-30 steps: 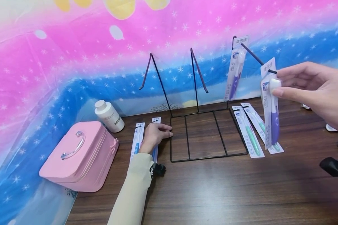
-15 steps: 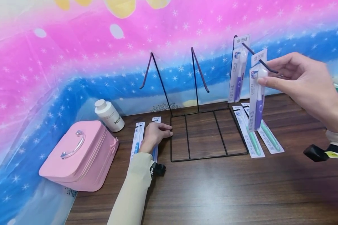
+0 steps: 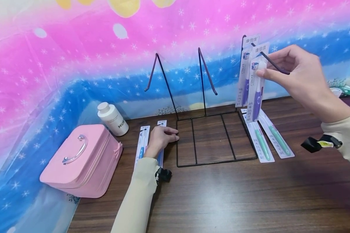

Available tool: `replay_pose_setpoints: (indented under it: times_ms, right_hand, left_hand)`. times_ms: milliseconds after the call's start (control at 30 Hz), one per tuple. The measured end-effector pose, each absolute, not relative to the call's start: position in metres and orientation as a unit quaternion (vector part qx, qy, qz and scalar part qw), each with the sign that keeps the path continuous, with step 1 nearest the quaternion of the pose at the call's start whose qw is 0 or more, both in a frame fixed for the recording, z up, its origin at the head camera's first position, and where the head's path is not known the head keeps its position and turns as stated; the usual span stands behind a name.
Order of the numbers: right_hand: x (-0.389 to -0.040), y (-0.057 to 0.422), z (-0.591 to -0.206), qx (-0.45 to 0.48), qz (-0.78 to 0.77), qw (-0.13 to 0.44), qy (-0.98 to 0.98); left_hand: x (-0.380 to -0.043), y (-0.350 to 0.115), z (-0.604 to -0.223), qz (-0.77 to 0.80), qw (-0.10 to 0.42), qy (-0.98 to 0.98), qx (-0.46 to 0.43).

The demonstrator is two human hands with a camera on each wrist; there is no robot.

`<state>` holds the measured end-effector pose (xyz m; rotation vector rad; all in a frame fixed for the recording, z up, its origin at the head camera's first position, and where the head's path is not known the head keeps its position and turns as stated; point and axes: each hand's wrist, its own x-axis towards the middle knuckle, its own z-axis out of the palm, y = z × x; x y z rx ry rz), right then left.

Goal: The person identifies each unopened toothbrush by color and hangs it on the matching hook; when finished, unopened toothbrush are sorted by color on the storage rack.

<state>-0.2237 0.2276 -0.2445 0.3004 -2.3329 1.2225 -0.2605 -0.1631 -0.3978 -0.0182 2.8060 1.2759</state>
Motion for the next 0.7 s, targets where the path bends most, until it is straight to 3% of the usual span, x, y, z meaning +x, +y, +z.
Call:
replay_pose_setpoints:
  times_ms: [700]
  right_hand:
    - [-0.248,0.223,-0.245,0.136,0.47,0.254,-0.834]
  left_hand:
    - [-0.26,-0.164,-0.397,0.417,0.034,0.908,-0.007]
